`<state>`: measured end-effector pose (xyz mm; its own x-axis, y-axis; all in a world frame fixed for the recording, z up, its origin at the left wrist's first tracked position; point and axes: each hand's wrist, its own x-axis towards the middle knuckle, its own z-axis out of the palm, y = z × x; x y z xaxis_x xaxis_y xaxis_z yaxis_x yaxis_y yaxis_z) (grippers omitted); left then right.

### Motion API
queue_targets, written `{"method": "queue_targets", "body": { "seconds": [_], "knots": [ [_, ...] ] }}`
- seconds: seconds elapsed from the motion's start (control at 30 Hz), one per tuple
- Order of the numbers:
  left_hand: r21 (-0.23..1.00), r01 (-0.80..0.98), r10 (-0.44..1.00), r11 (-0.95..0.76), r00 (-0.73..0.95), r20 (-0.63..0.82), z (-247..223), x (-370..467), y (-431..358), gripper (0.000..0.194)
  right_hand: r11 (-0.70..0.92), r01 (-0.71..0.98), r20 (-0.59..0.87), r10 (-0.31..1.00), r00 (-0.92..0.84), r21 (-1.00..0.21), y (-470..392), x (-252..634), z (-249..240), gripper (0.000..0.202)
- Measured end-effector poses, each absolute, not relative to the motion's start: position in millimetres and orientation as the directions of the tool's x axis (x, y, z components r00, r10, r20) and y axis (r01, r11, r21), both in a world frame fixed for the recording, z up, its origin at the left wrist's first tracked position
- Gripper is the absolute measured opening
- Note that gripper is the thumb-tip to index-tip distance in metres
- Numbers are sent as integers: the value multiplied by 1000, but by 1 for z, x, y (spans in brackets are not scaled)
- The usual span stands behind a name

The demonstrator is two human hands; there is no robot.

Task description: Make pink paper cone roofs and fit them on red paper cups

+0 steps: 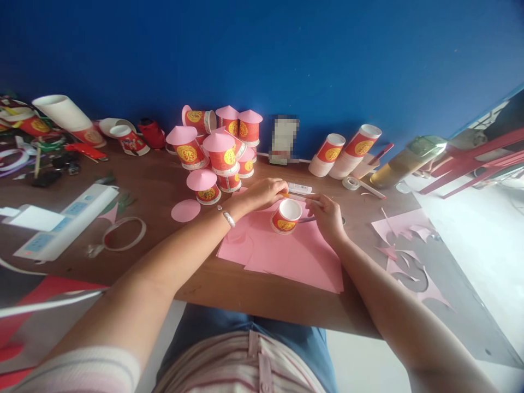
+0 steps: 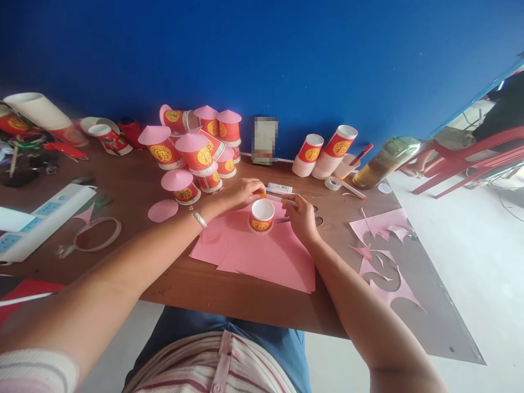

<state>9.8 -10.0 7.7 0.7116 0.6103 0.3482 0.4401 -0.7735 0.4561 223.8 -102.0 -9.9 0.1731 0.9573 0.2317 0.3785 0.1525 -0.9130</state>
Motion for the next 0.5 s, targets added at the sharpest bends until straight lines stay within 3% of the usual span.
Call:
{"method": "queue_targets", "body": {
  "seconds": [0.13, 0.23, 0.33, 0.5],
  "knots": [
    [452, 436, 604, -778, 716, 350, 8, 9, -10, 5, 118, 391, 198, 965, 170, -913, -99, 226, -12, 27],
    [506, 417, 612, -755, 724, 318, 12, 7, -5, 7, 168, 537, 257, 962, 95, -827, -97, 229, -16, 27],
    [533, 504, 703, -680, 654, 278, 14, 8, 5, 12, 276, 743, 348, 935, -62, -609, -98, 230, -20, 22],
    [395, 669, 768, -630, 610, 193, 10, 22, 17, 16, 360, 898, 410, 881, -238, -252, -101, 227, -24, 27]
  ]
}}
